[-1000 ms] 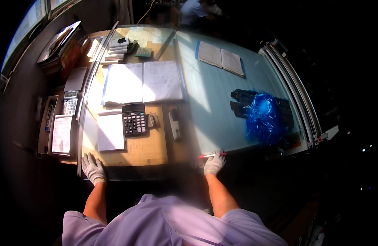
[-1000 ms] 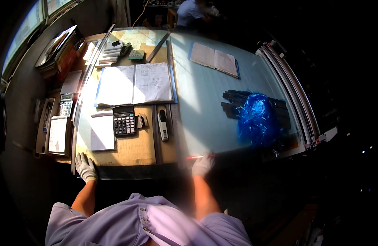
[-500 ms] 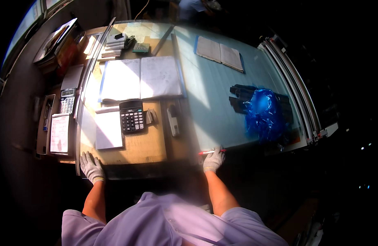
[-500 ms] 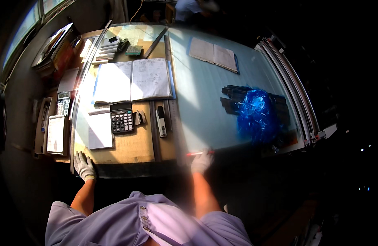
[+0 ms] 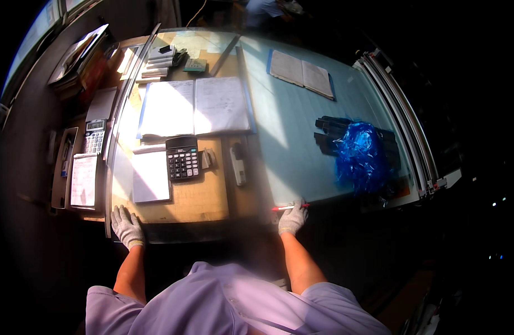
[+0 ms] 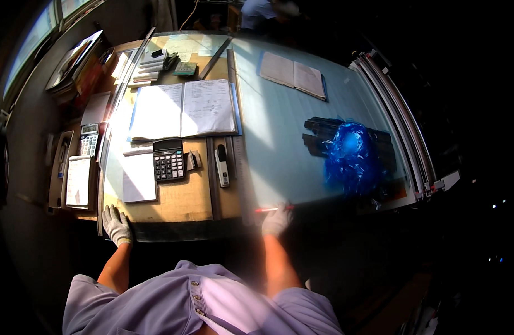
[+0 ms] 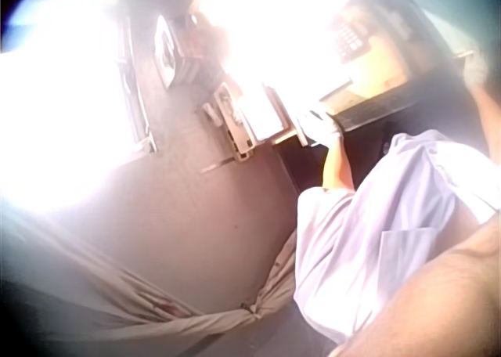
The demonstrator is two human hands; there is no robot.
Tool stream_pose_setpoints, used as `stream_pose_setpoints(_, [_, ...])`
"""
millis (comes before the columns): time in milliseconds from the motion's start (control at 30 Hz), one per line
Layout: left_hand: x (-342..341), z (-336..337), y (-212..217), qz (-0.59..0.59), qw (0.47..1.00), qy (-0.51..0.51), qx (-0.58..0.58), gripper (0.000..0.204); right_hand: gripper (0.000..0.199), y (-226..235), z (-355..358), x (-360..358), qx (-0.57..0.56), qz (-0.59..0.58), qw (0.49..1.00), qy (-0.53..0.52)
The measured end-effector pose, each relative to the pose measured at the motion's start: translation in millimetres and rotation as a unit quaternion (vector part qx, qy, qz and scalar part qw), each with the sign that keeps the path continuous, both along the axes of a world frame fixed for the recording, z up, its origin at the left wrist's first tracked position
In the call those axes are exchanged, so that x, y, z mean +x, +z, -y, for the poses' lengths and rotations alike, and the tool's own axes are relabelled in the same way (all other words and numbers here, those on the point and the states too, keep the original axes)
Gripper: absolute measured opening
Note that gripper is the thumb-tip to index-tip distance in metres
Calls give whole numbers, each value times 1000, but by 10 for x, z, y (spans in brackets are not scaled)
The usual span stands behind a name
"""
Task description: The person wraps a large cylindrical roll of material in a clear plastic bag, securing the top with a rubber band. They then place the wrapped roll onto a wooden pallet with other similar rolls. Finally, the person moves to a desk, picks up a pen, and writes on a notepad.
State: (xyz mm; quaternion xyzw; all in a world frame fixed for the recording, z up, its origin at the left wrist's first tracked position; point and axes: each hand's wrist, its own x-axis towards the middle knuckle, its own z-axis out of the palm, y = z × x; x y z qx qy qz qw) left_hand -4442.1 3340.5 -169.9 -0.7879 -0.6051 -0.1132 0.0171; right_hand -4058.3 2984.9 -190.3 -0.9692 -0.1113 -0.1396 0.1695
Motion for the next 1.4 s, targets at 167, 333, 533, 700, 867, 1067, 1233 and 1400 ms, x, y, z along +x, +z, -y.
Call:
stream_pose_setpoints(167, [0,15,2,0,1000,-7,7,53,35,59,-2,-6,-13,23,1000,15])
stream_pose_setpoints(333, [10,15,54,0,1000,-3,-7,53,27,119,-35,-32,-8,-22,1000,0])
stream_pose_setpoints(533, [-16,-8,-12,2,1000,-8,4,53,28,116,-30,-33,-7,-13,1000,7])
stream_pose_setpoints(700, [-4,5,20,-2,1000,-4,0,53,27,59,-8,-21,1,7,1000,15])
stream_pose_setpoints(867, [-19,1,-30,-1,1000,-6,15,52,27,62,-8,-15,-1,-14,1000,10])
stream_pose_setpoints(1067, [-28,-14,-50,1,1000,-7,13,52,27,38,-4,-21,4,5,1000,12])
stream_pose_setpoints(1233, [-30,-21,-56,10,1000,-5,10,52,25,51,-5,-15,1,-11,1000,14])
stream_pose_setpoints(1400, [-29,-12,-47,19,1000,-5,9,52,33,15,-7,-8,16,43,999,28])
